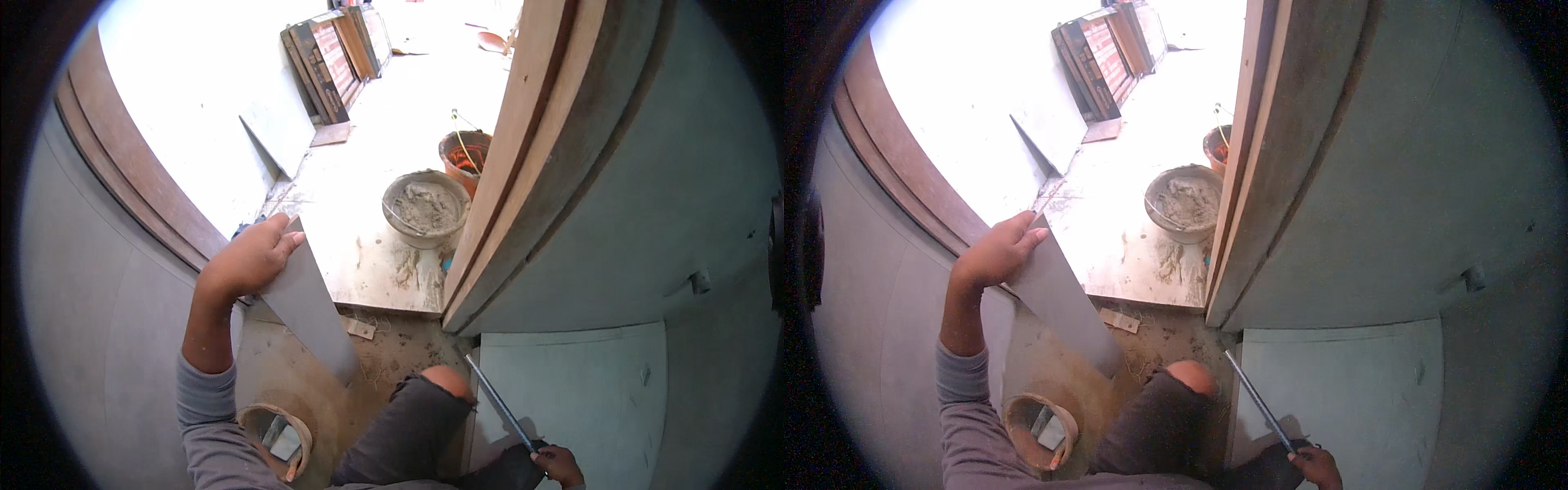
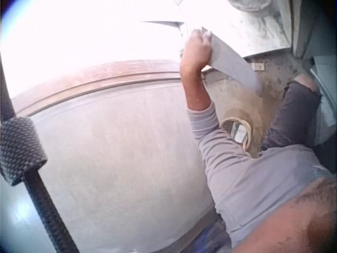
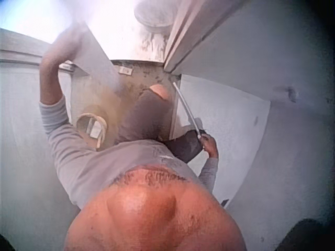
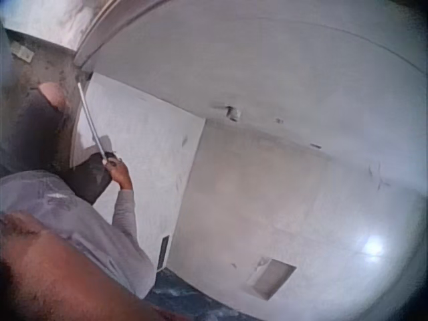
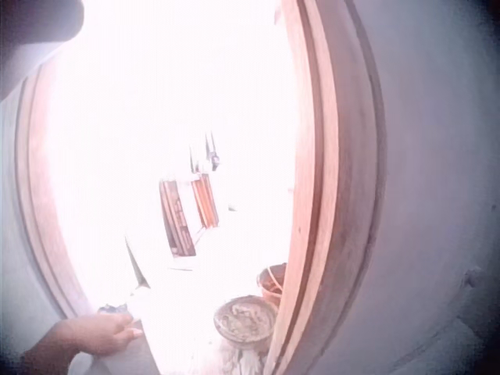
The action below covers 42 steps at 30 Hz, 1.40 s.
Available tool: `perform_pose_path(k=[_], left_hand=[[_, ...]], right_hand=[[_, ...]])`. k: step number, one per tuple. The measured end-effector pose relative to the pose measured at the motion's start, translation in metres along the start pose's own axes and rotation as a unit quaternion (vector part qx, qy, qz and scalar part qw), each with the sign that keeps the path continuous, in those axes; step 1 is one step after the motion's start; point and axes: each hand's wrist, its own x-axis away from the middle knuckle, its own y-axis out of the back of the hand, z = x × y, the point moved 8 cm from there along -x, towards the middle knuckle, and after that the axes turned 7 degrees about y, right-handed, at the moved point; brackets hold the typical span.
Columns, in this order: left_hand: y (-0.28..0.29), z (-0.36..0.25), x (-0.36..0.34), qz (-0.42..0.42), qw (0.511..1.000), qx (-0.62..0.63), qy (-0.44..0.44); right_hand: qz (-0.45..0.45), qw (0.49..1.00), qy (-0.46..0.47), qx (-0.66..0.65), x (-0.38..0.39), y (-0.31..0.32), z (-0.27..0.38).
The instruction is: The person holds a long rectangular tile and measures its dimensions using a tape measure. They extend the tape along the edge of the tile several times to verify the length while standing in an active renovation area.
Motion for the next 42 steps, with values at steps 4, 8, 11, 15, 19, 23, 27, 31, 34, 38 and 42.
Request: perform_pose_path(k=[4,8,11,15,19,23,27,31,34,38,42], left_hand=[[0.002,-0.012,-0.023,0.024,1.000,-0.017,-0.011],[-0.004,-0.016,-0.046,-0.024,0.999,-0.021,0.001],[-0.009,-0.016,-0.051,0.028,0.998,-0.021,0.047],[-0.011,-0.003,-0.034,0.045,0.994,0.034,0.096],[0.010,0.017,0.017,-0.071,0.976,0.160,0.131],[-0.025,0.071,0.076,-0.087,0.912,0.265,0.300],[-0.037,0.104,0.156,-0.060,0.806,0.344,0.477],[-0.011,0.125,0.210,-0.122,0.770,0.388,0.491],[0.045,0.119,0.242,-0.230,0.740,0.424,0.469],[0.139,0.075,0.261,-0.252,0.684,0.462,0.505],[0.170,0.073,0.271,-0.316,0.631,0.520,0.481]], right_hand=[[0.002,0.998,0.062,0.011,-0.030,0.006,0.000],[0.063,0.996,0.058,0.027,-0.032,0.025,0.040],[0.084,0.990,0.080,0.079,-0.006,0.056,0.068],[0.092,0.984,0.097,0.116,0.050,0.116,0.114],[0.125,0.975,0.077,0.168,0.112,0.163,0.156],[0.188,0.945,0.109,0.245,0.182,0.194,0.250],[0.220,0.927,0.105,0.284,0.225,0.222,0.345],[0.239,0.960,0.017,0.142,0.240,0.223,0.453],[0.204,0.943,0.172,0.197,0.203,0.204,0.556],[0.125,0.903,0.402,0.078,0.199,0.201,0.715],[0.159,0.910,0.377,-0.070,0.153,0.229,0.780]])
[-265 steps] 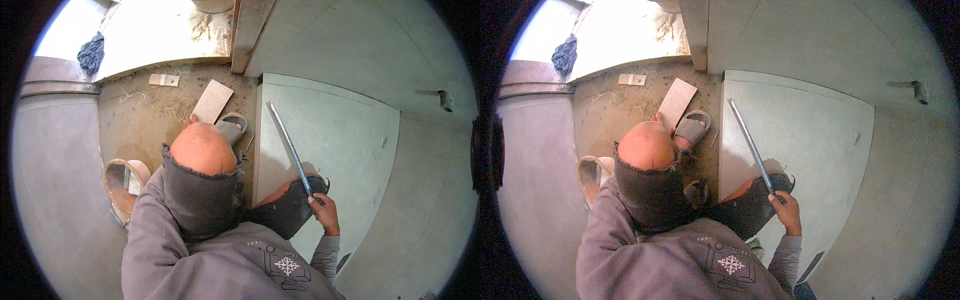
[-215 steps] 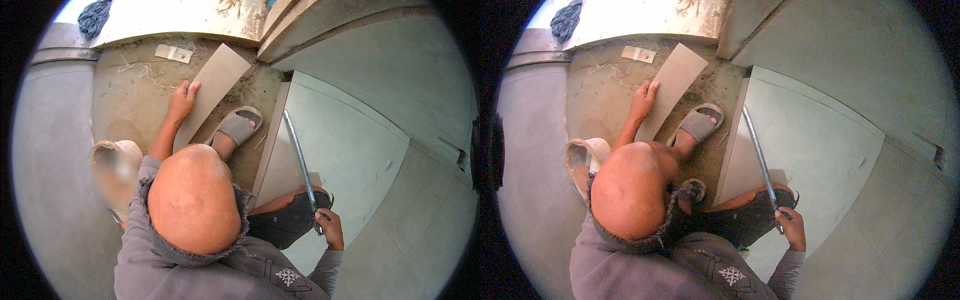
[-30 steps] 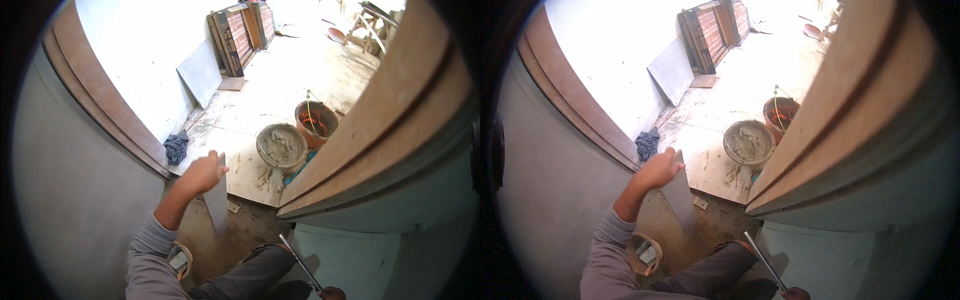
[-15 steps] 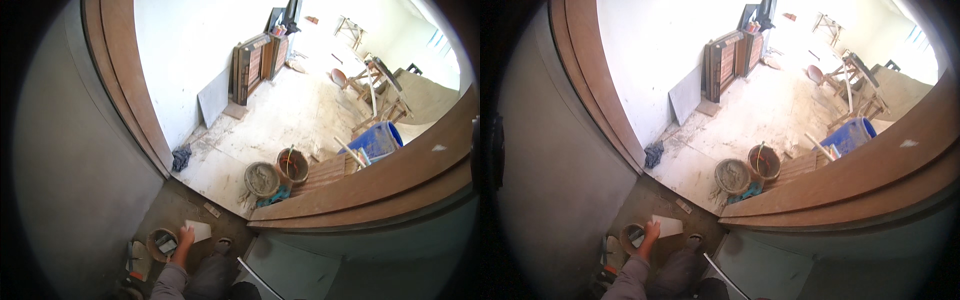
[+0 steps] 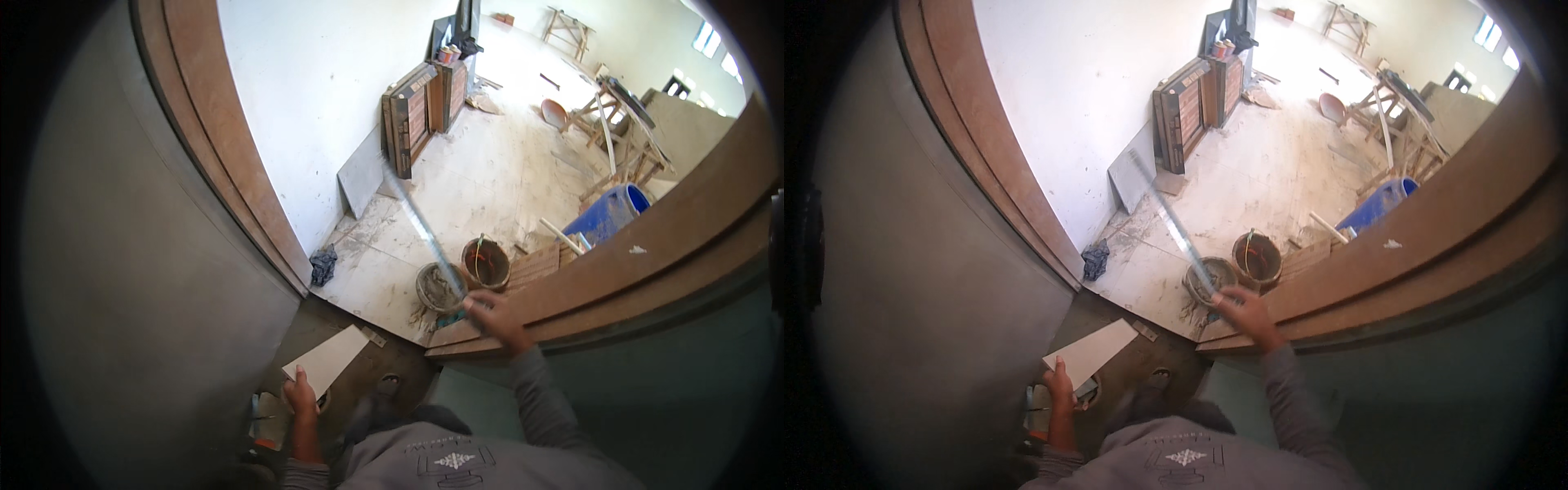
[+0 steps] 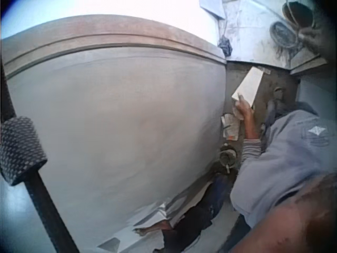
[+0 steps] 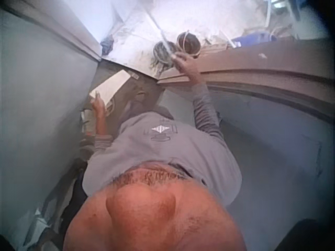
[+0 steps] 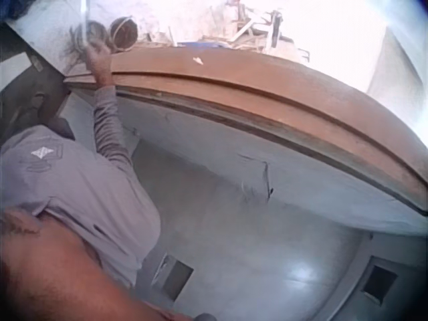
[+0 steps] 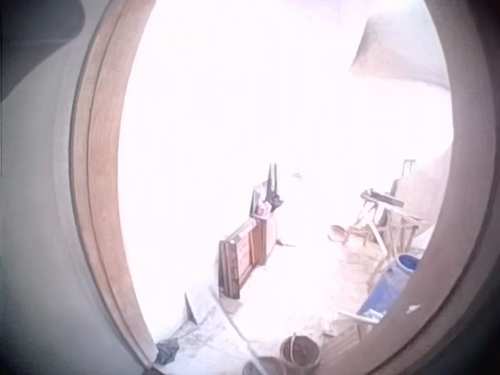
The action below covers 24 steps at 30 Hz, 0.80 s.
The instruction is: The person holds a long rectangular tile and measures its dimensions using a tape measure. They extend the tape along the edge of the tile several times to verify the length while standing in an active renovation area.
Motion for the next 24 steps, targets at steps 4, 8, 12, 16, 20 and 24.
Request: perform_pose_path(k=[4,8,12,16,20,24], left_hand=[[-0.015,-0.047,0.032,0.004,0.999,0.027,0.021],[-0.031,-0.094,0.046,0.024,0.998,0.060,-0.018],[-0.067,-0.125,0.039,0.030,0.998,0.042,-0.021],[-0.129,-0.156,0.020,0.077,0.995,0.039,-0.038],[-0.206,-0.184,-0.018,0.132,0.991,-0.013,-0.026],[-0.298,-0.233,-0.055,0.189,0.981,-0.030,-0.029]], right_hand=[[-0.103,0.989,-0.021,-0.109,0.000,0.034,0.002],[-0.099,0.984,-0.065,-0.133,-0.006,0.031,-0.004],[-0.100,0.985,-0.045,-0.133,-0.006,0.033,0.009],[-0.132,0.988,-0.007,-0.081,-0.017,0.041,-0.007],[-0.159,0.985,-0.046,-0.038,-0.020,0.041,-0.024],[-0.215,0.959,-0.167,-0.085,-0.050,0.046,-0.040]])
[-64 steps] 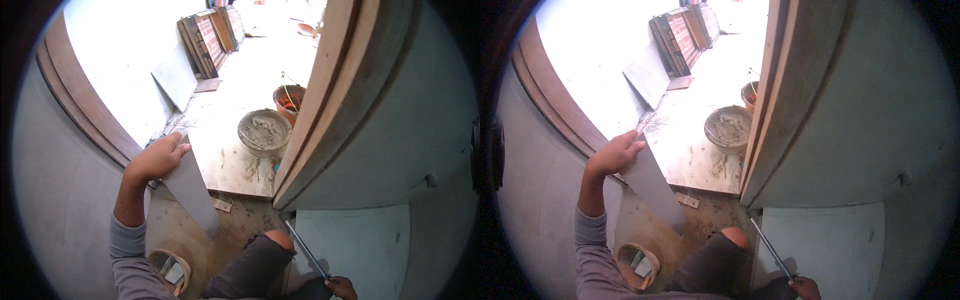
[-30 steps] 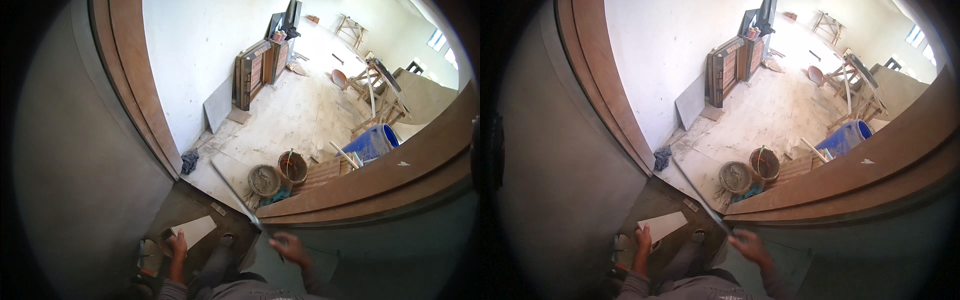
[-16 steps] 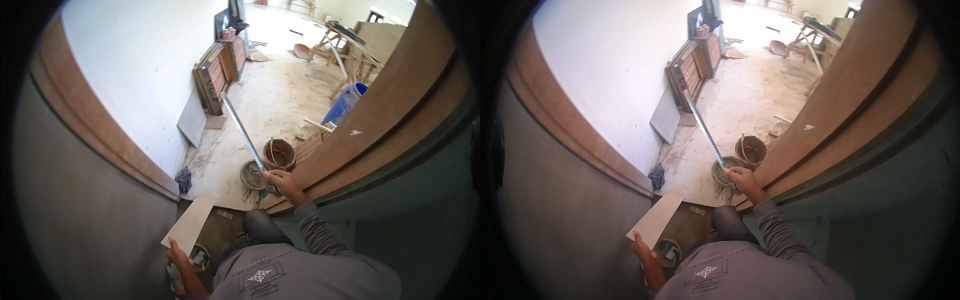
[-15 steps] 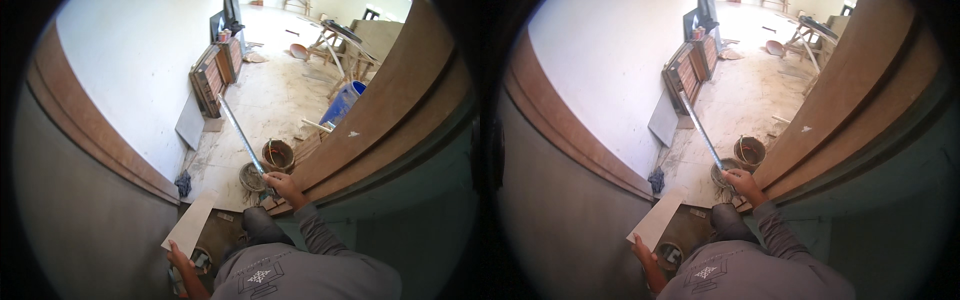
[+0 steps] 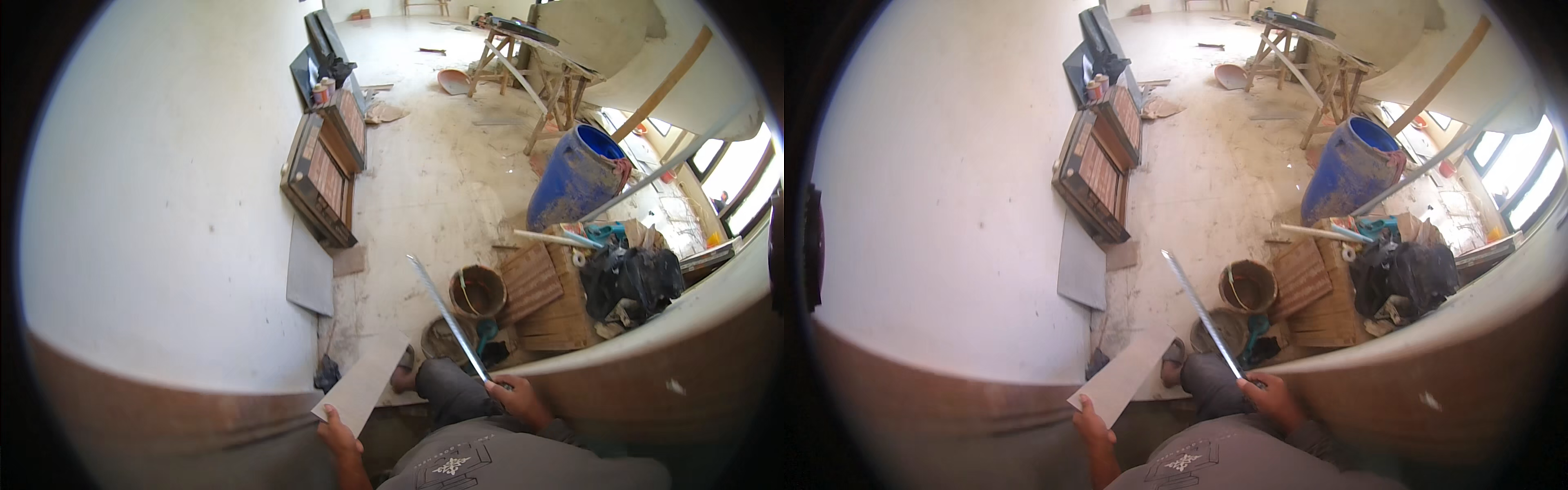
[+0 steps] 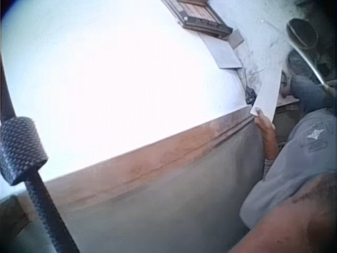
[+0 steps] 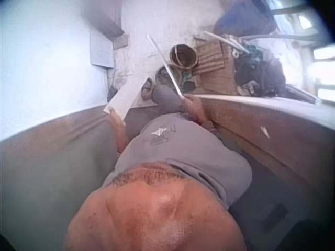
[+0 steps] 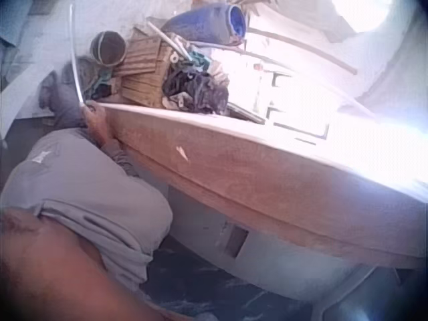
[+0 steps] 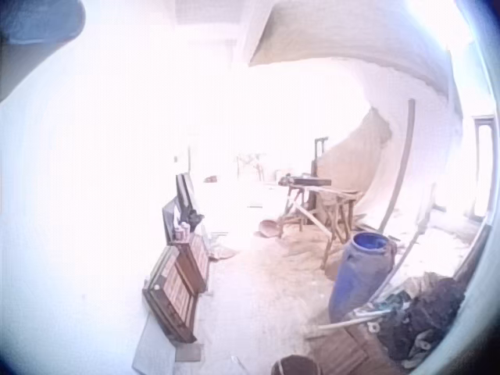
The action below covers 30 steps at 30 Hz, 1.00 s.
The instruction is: The person holds a long rectangular tile and measures its dimensions using a tape measure. They extend the tape along the edge of the tile several times to verify the length while standing in an active renovation area.
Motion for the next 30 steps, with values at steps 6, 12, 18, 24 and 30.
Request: perform_pose_path(k=[6,12,18,24,30], left_hand=[[-0.089,-0.097,-0.076,0.057,0.997,-0.015,-0.041],[-0.127,-0.166,-0.106,0.071,0.997,0.004,-0.025],[-0.185,-0.236,-0.145,0.093,0.994,0.012,-0.051],[-0.269,-0.296,-0.195,0.095,0.993,-0.013,-0.074],[-0.392,-0.329,-0.278,0.140,0.989,-0.002,-0.050]], right_hand=[[-0.064,0.997,-0.036,0.008,-0.083,-0.005,0.047],[-0.081,0.991,-0.068,0.077,-0.144,0.013,0.035],[-0.138,0.986,-0.084,0.044,-0.196,0.016,0.046],[-0.216,0.974,-0.066,-0.027,-0.251,0.024,0.065],[-0.275,0.960,-0.053,-0.024,-0.363,0.067,0.134]])
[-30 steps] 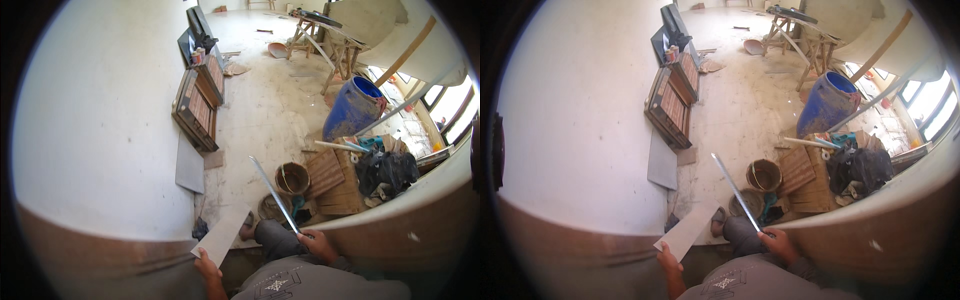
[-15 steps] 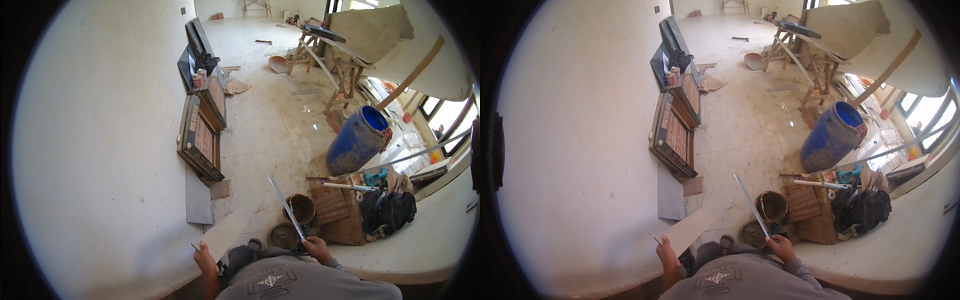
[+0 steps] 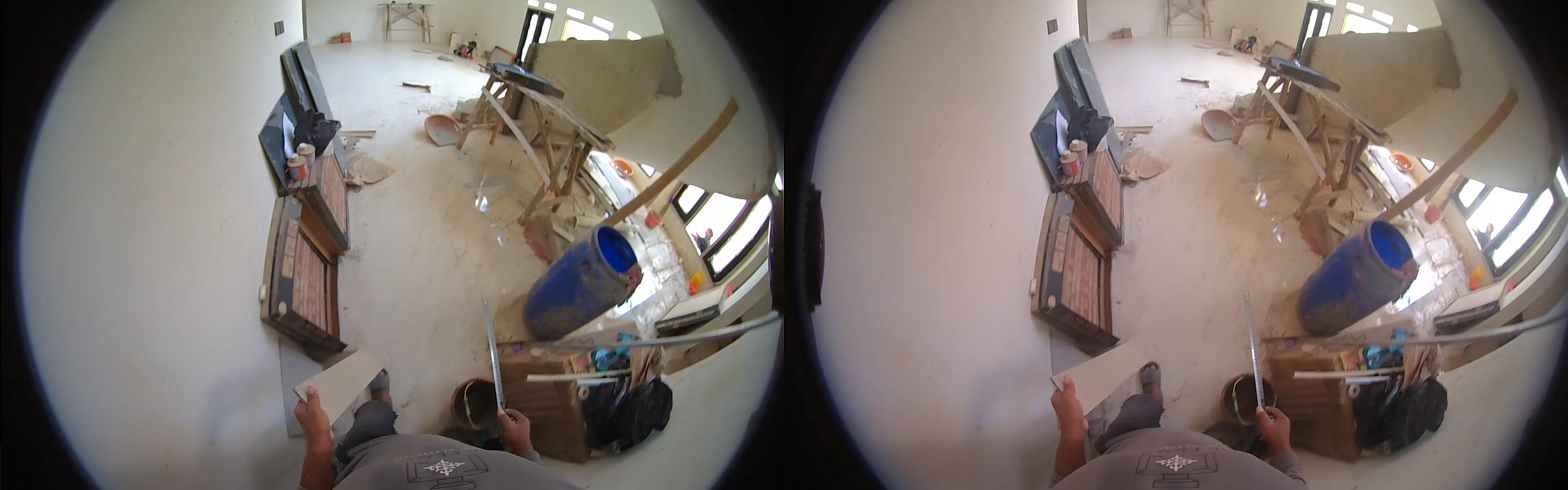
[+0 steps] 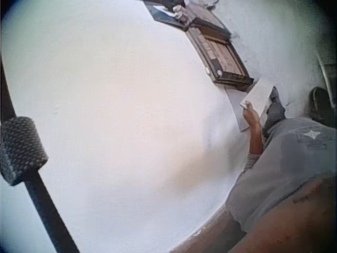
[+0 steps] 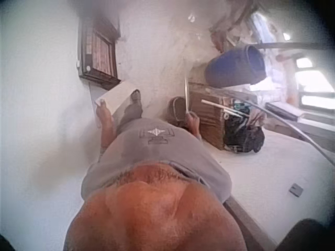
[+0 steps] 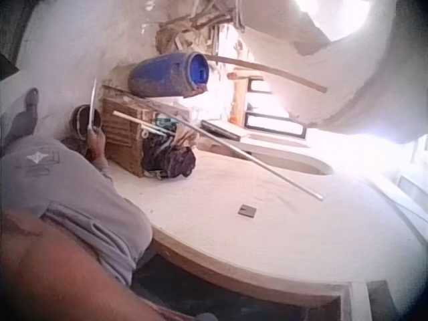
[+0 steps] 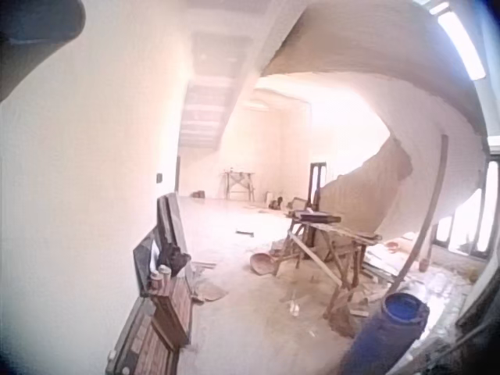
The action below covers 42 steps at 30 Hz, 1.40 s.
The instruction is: The person holds a long rectangular tile and measures its dimensions using a tape measure. They extend the tape along the edge of the tile several times to verify the length while standing in an active renovation area.
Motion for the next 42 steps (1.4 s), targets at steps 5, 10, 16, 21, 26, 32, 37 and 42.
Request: perform_pose_path(k=[5,10,16,21,26,32,37,42], left_hand=[[-0.077,-0.020,-0.080,0.028,0.999,-0.003,0.022],[-0.156,-0.058,-0.152,0.060,0.998,-0.017,0.020],[-0.269,-0.111,-0.224,0.073,0.993,-0.074,0.057],[-0.366,-0.123,-0.299,0.068,0.994,-0.032,0.074],[-0.485,-0.153,-0.365,0.093,0.992,0.019,0.080],[-0.583,-0.221,-0.432,0.109,0.989,0.080,0.055],[-0.672,-0.244,-0.523,0.153,0.972,0.175,0.048],[-0.791,-0.271,-0.600,0.210,0.952,0.210,0.075]], right_hand=[[0.024,0.993,-0.014,0.115,-0.097,-0.025,0.004],[0.080,0.977,-0.094,0.174,-0.133,-0.052,-0.021],[0.166,0.949,-0.151,0.223,-0.220,-0.093,-0.078],[0.187,0.947,-0.130,0.225,-0.332,-0.127,-0.101],[0.238,0.908,0.088,0.333,-0.484,-0.153,-0.065],[0.093,0.989,-0.115,0.021,-0.686,-0.169,0.215],[0.109,0.989,-0.097,0.005,-0.830,-0.195,0.285],[0.245,0.932,0.009,0.266,-0.895,-0.221,0.213]])
